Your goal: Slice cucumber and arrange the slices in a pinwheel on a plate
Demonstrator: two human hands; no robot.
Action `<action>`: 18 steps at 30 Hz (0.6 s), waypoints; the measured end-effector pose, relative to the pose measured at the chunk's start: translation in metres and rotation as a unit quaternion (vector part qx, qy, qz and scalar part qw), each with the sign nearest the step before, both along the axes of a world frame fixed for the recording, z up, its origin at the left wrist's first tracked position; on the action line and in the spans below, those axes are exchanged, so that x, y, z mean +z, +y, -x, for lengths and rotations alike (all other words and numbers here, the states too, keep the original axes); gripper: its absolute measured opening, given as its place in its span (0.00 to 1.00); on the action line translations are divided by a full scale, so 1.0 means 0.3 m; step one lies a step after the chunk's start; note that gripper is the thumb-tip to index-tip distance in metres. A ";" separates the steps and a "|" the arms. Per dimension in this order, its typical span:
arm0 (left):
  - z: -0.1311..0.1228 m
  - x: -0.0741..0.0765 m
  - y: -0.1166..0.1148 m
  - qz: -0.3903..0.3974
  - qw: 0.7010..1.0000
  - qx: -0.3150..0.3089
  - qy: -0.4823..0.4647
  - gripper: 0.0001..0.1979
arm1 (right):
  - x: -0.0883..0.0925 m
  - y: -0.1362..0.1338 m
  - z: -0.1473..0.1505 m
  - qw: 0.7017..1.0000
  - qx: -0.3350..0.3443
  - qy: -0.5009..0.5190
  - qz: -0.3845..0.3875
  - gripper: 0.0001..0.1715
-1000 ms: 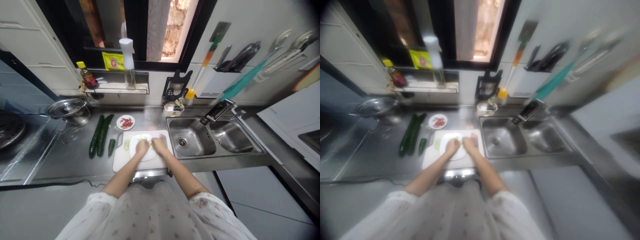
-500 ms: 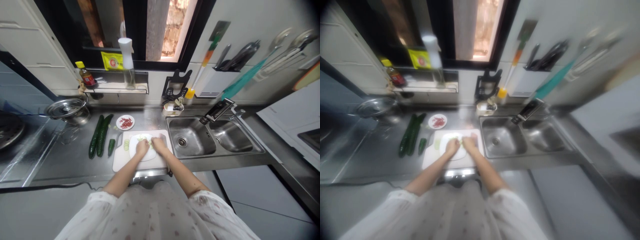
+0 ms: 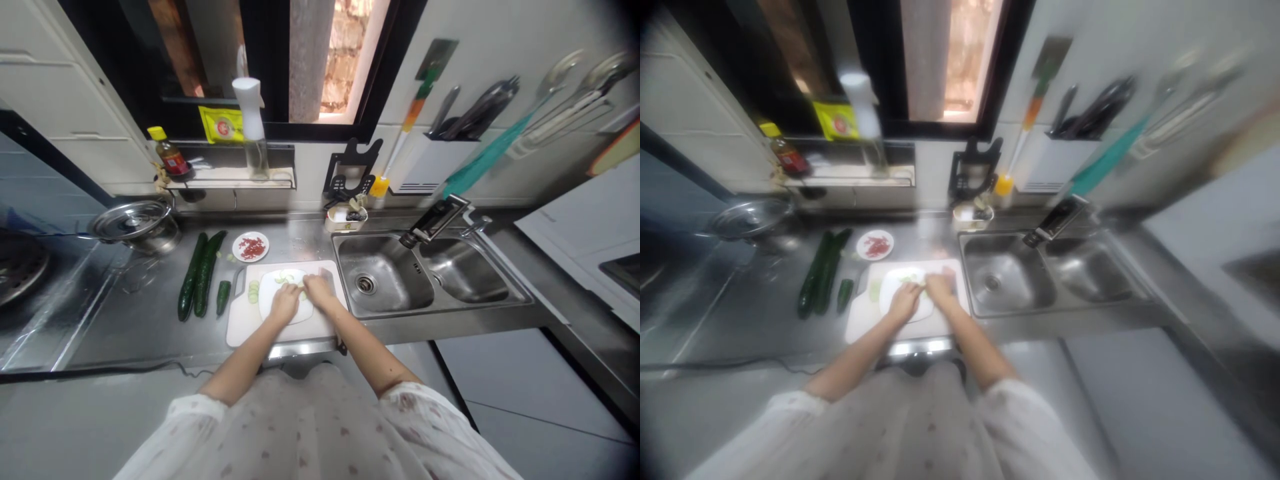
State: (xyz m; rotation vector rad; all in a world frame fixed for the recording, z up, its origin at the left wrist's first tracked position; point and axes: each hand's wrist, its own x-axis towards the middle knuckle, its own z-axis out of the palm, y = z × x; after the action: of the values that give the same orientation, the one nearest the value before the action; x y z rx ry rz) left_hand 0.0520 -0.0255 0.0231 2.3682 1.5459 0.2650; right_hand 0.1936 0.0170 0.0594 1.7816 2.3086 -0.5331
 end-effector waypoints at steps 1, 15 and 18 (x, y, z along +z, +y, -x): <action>0.002 -0.002 -0.001 0.002 1.000 -0.001 0.006 0.22 | -0.001 0.001 -0.001 1.000 0.000 -0.001 -0.002 0.15; 0.021 0.005 -0.008 0.004 0.999 -0.025 0.047 0.25 | -0.007 0.007 -0.007 1.000 -0.006 -0.002 0.000 0.13; 0.018 0.002 -0.006 0.000 0.998 -0.024 0.055 0.23 | -0.011 0.008 -0.008 1.000 -0.014 0.000 0.009 0.14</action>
State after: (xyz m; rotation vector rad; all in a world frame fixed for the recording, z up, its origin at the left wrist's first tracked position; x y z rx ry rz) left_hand 0.0467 -0.0273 0.0235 2.4533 1.5351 0.1249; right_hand 0.1961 0.0193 0.0561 1.8080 2.2751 -0.5545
